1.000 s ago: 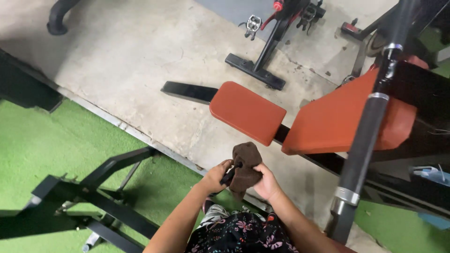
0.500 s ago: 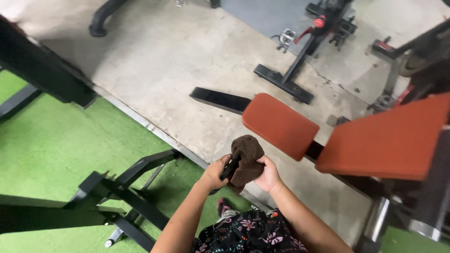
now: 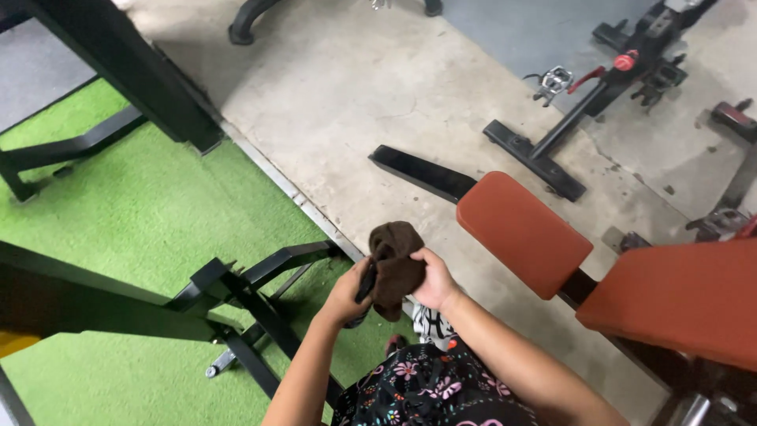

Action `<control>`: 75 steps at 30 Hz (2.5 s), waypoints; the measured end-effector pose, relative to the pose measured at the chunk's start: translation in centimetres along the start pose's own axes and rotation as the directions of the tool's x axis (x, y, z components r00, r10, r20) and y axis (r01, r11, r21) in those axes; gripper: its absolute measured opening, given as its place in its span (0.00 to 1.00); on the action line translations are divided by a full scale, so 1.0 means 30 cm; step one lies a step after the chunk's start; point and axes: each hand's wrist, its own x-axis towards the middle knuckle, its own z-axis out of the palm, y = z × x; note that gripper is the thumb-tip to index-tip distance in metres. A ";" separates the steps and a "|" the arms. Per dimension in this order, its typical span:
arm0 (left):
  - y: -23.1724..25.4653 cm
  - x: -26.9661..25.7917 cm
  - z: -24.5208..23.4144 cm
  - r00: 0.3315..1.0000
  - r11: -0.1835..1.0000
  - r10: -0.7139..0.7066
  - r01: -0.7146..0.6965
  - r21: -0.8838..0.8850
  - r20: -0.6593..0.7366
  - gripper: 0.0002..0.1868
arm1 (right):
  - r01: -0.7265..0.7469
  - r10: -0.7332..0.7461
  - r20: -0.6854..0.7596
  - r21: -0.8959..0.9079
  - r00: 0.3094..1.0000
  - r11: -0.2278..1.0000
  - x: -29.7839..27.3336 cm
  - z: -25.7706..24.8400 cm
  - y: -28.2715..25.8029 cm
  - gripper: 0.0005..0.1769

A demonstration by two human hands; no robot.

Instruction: Cleaning and wiping down various gym machines using a spray bottle and cloth.

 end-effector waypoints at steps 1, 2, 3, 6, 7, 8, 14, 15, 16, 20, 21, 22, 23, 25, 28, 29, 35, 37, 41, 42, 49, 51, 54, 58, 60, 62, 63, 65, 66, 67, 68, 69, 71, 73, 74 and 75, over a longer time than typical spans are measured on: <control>-0.027 -0.016 -0.006 0.998 0.999 0.034 -0.035 -0.005 -0.055 0.44 | -0.035 0.034 -0.031 -0.014 0.999 0.999 0.021 0.019 0.008 0.28; -0.049 -0.035 -0.010 0.992 0.998 0.066 -0.068 -0.007 -0.109 0.43 | -0.071 0.069 -0.063 -0.026 0.996 0.997 0.039 0.038 0.016 0.27; -0.017 -0.038 -0.041 0.992 0.998 0.056 -0.058 -0.007 -0.113 0.43 | -0.082 0.080 -0.063 -0.026 0.995 0.996 0.057 0.044 0.023 0.27; 0.028 -0.034 -0.108 0.993 0.997 -0.032 0.023 -0.075 -0.114 0.45 | -0.145 0.144 -0.042 -0.006 0.989 0.989 0.117 0.079 0.029 0.26; 0.017 -0.032 -0.111 0.991 0.997 -0.039 0.030 -0.070 -0.130 0.46 | -0.159 0.157 -0.059 -0.021 0.986 0.987 0.128 0.103 0.027 0.27; 0.002 -0.025 -0.116 0.988 0.997 -0.044 0.034 -0.064 -0.147 0.46 | -0.171 0.168 -0.075 -0.037 0.983 0.985 0.144 0.127 0.022 0.27; -0.155 0.071 -0.053 0.979 0.998 -0.051 0.045 -0.033 -0.197 0.45 | -0.191 0.189 -0.031 -0.078 0.981 0.978 0.296 0.070 -0.070 0.30; -0.132 0.105 -0.061 0.977 0.998 -0.057 0.051 -0.034 -0.203 0.45 | -0.199 0.197 -0.031 -0.082 0.980 0.977 0.321 0.061 -0.095 0.30; -0.111 0.152 -0.078 0.976 0.993 -0.092 0.076 -0.085 -0.200 0.46 | -0.206 0.205 -0.027 -0.058 0.978 0.977 0.358 0.058 -0.129 0.30; -0.184 0.323 -0.059 0.970 0.985 -0.160 0.145 -0.092 -0.182 0.50 | -0.189 0.188 -0.037 -0.025 0.982 0.982 0.480 0.039 -0.264 0.30; -0.171 0.384 -0.074 0.969 0.985 -0.161 0.146 -0.090 -0.189 0.50 | -0.193 0.192 -0.032 -0.029 0.981 0.981 0.516 0.034 -0.307 0.30; -0.162 0.447 -0.089 0.967 0.980 -0.176 0.154 -0.128 -0.186 0.48 | -0.198 0.198 -0.045 0.004 0.979 0.980 0.555 0.029 -0.349 0.30; -0.153 0.509 -0.105 0.965 0.973 -0.190 0.161 -0.165 -0.182 0.47 | -0.202 0.204 -0.057 0.038 0.977 0.979 0.594 0.026 -0.392 0.30; -0.135 0.638 -0.113 0.956 0.964 -0.243 0.219 -0.150 -0.163 0.46 | -0.234 0.236 -0.044 0.051 0.971 0.971 0.660 -0.021 -0.482 0.30; -0.068 0.854 -0.185 0.951 0.958 -0.276 0.261 -0.119 -0.136 0.44 | -0.264 0.268 -0.071 0.061 0.961 0.963 0.782 -0.014 -0.661 0.31; -0.036 0.933 -0.211 0.957 0.962 -0.262 0.250 -0.107 -0.123 0.42 | -0.263 0.269 -0.116 0.062 0.956 0.963 0.822 -0.005 -0.733 0.31; 0.068 1.258 -0.306 0.957 0.956 -0.291 0.291 0.031 -0.004 0.44 | -0.282 0.269 -0.113 -0.128 0.957 0.951 0.840 0.103 -1.128 0.30; 0.157 1.313 -0.378 0.973 0.974 -0.226 0.226 0.006 -0.037 0.45 | -0.331 0.322 -0.108 -0.079 0.940 0.940 0.819 0.187 -1.229 0.33; 0.206 1.391 -0.486 0.993 0.998 -0.066 0.063 -0.028 -0.097 0.47 | -0.320 0.317 -0.073 -0.025 0.946 0.947 0.798 0.374 -1.349 0.34; 0.216 1.410 -0.518 0.992 0.997 -0.070 0.067 -0.030 -0.106 0.47 | -0.327 0.324 -0.073 -0.031 0.943 0.945 0.809 0.382 -1.361 0.34; 0.147 1.452 -0.675 0.996 0.995 -0.086 0.085 0.059 -0.001 0.48 | -0.340 0.344 0.018 -0.107 0.939 0.934 0.897 0.596 -1.394 0.32; 0.111 1.448 -0.705 0.996 0.994 -0.087 0.085 0.071 0.020 0.48 | -0.333 0.335 -0.005 -0.134 0.942 0.933 0.939 0.627 -1.391 0.32; 0.024 1.491 -0.800 0.995 0.990 -0.099 0.097 0.105 0.021 0.48 | -0.360 0.363 -0.009 -0.161 0.932 0.919 1.084 0.656 -1.404 0.31; -0.095 1.566 -0.923 0.997 1.000 -0.023 0.021 -0.021 -0.074 0.47 | -0.409 0.409 -0.046 -0.215 0.912 0.887 1.300 0.749 -1.410 0.32; -0.142 1.641 -1.025 0.995 0.997 -0.062 0.058 -0.045 -0.082 0.48 | -0.393 0.399 -0.016 -0.217 0.917 0.894 1.427 0.823 -1.402 0.31; -0.157 1.694 -1.124 0.979 0.981 -0.064 0.027 -0.191 -0.192 0.43 | -0.296 0.283 -0.093 -0.183 0.955 0.938 1.511 0.886 -1.360 0.31; -0.157 1.717 -1.178 0.981 0.980 -0.064 0.028 -0.195 -0.185 0.43 | -0.294 0.280 -0.098 -0.177 0.955 0.939 1.553 0.914 -1.345 0.31; -0.177 1.776 -1.300 0.971 0.986 -0.124 0.097 -0.139 -0.204 0.42 | -0.219 0.215 -0.055 -0.081 0.975 0.972 1.665 0.970 -1.317 0.30; -0.192 1.796 -1.345 0.973 0.984 -0.127 0.100 -0.145 -0.191 0.42 | -0.216 0.212 -0.064 -0.071 0.975 0.974 1.692 0.971 -1.299 0.30; -0.205 1.818 -1.385 0.973 0.986 -0.154 0.140 -0.093 -0.171 0.40 | -0.183 0.184 0.023 -0.021 0.983 0.983 1.717 0.969 -1.283 0.30; -0.226 1.854 -1.426 0.973 0.985 -0.175 0.171 -0.037 -0.147 0.39 | -0.145 0.140 0.111 0.033 0.984 0.989 1.749 0.963 -1.275 0.30; -0.223 1.874 -1.457 0.977 0.985 -0.170 0.166 -0.039 -0.130 0.39 | -0.132 0.127 0.102 0.044 0.987 0.990 1.761 0.991 -1.280 0.30; -0.207 1.921 -1.526 0.988 0.989 -0.137 0.140 0.040 -0.068 0.41 | -0.081 0.069 0.105 0.116 0.992 0.990 1.781 1.057 -1.298 0.30; -0.244 1.975 -1.539 0.990 0.986 -0.142 0.141 0.086 0.007 0.38 | -0.085 0.072 0.091 0.148 0.993 0.985 1.792 1.078 -1.329 0.30; -0.266 2.010 -1.551 0.987 0.980 -0.150 0.141 0.139 0.056 0.35 | -0.102 0.087 0.094 0.165 0.992 0.981 1.806 1.091 -1.349 0.30; -0.292 2.037 -1.545 0.987 0.982 -0.141 0.129 0.138 0.076 0.35 | -0.084 0.070 0.085 0.176 0.994 0.981 1.819 1.089 -1.367 0.30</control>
